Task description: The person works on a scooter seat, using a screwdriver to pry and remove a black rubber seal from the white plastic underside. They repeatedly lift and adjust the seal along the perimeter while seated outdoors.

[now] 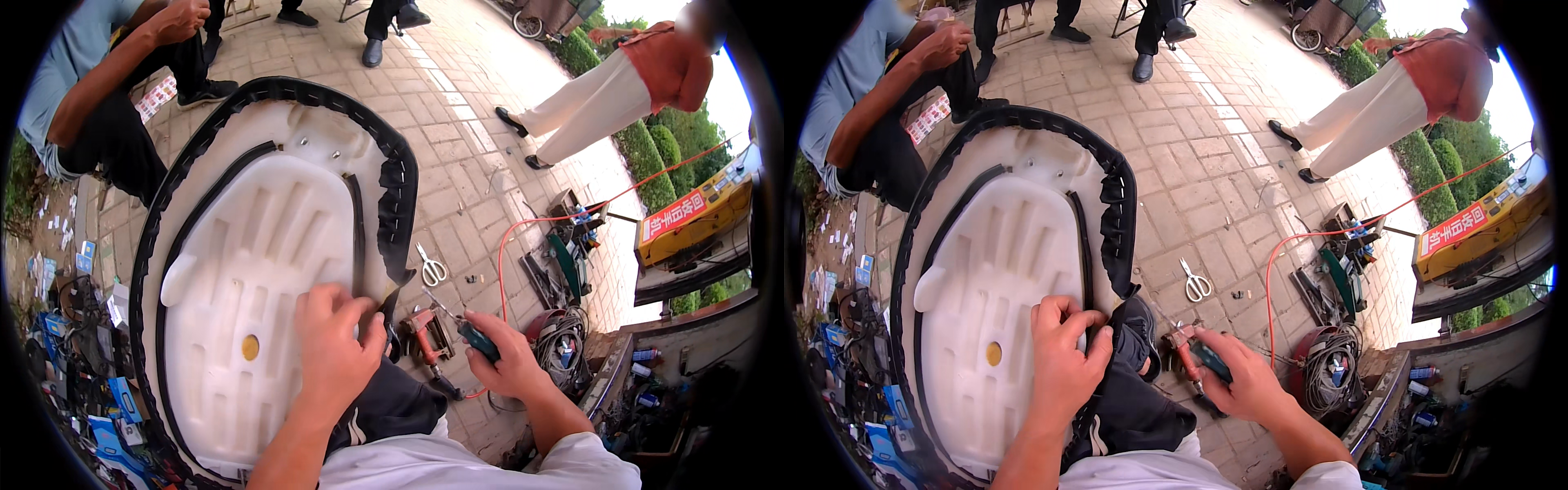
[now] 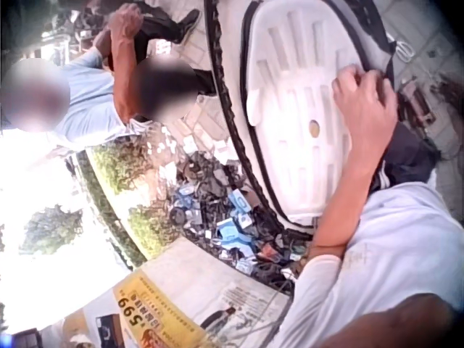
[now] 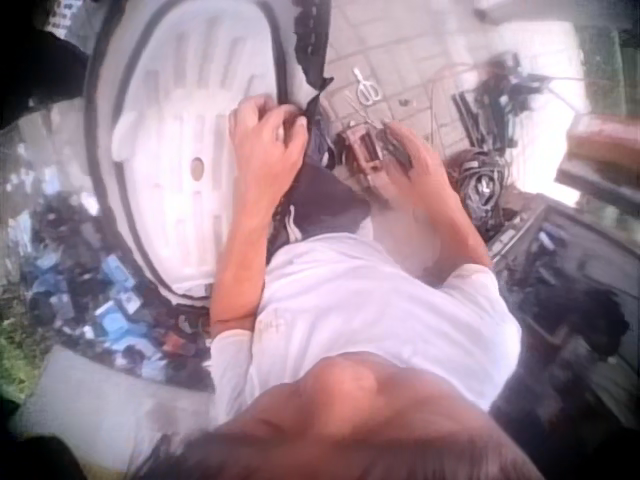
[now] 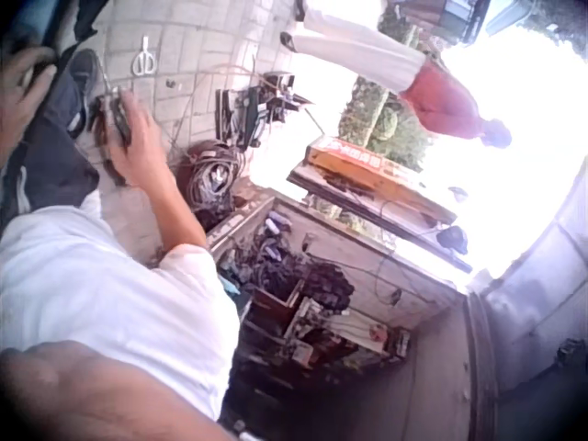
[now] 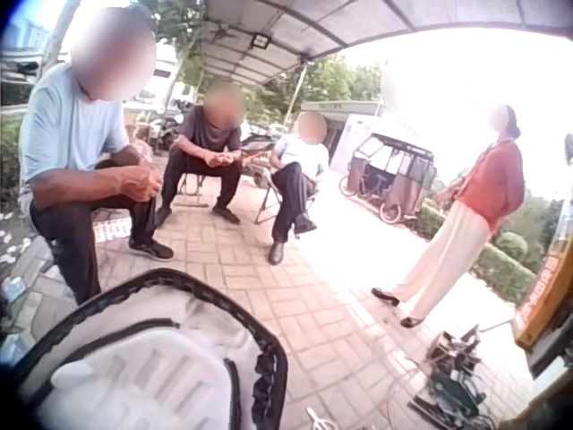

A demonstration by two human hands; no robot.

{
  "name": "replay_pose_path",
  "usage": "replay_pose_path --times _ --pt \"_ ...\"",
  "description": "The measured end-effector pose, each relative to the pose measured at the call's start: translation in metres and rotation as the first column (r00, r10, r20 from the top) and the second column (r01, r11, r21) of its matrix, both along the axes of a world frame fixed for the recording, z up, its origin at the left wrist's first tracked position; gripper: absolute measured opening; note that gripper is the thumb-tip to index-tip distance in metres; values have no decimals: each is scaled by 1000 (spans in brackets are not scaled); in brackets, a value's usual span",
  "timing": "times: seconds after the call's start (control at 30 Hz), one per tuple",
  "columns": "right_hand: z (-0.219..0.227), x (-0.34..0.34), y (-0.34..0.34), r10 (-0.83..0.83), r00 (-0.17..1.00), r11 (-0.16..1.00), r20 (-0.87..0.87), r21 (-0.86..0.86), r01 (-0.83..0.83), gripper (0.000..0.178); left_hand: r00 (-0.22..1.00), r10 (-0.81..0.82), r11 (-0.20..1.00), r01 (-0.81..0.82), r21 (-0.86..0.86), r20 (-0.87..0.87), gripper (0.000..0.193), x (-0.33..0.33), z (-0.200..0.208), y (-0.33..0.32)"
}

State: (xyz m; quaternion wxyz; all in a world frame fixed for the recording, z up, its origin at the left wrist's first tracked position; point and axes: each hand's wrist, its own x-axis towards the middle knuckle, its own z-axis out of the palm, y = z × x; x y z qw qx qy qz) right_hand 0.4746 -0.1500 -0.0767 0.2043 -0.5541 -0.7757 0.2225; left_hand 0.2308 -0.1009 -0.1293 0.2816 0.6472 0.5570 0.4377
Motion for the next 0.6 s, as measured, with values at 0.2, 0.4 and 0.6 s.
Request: replay_pose_path --times 0.2,0.4,0.6 --pt "64 -37 6 231 896 965 379 32 -262 51 999 31 998 -28 57 -43 11 3 -10 -1" --pt "84 -60 14 321 748 933 581 -59 -354 46 998 58 994 -56 92 -12 11 5 -12 -4" --pt "102 -82 20 368 644 914 671 -132 -384 30 998 -7 991 -1 135 58 15 3 -15 -9"
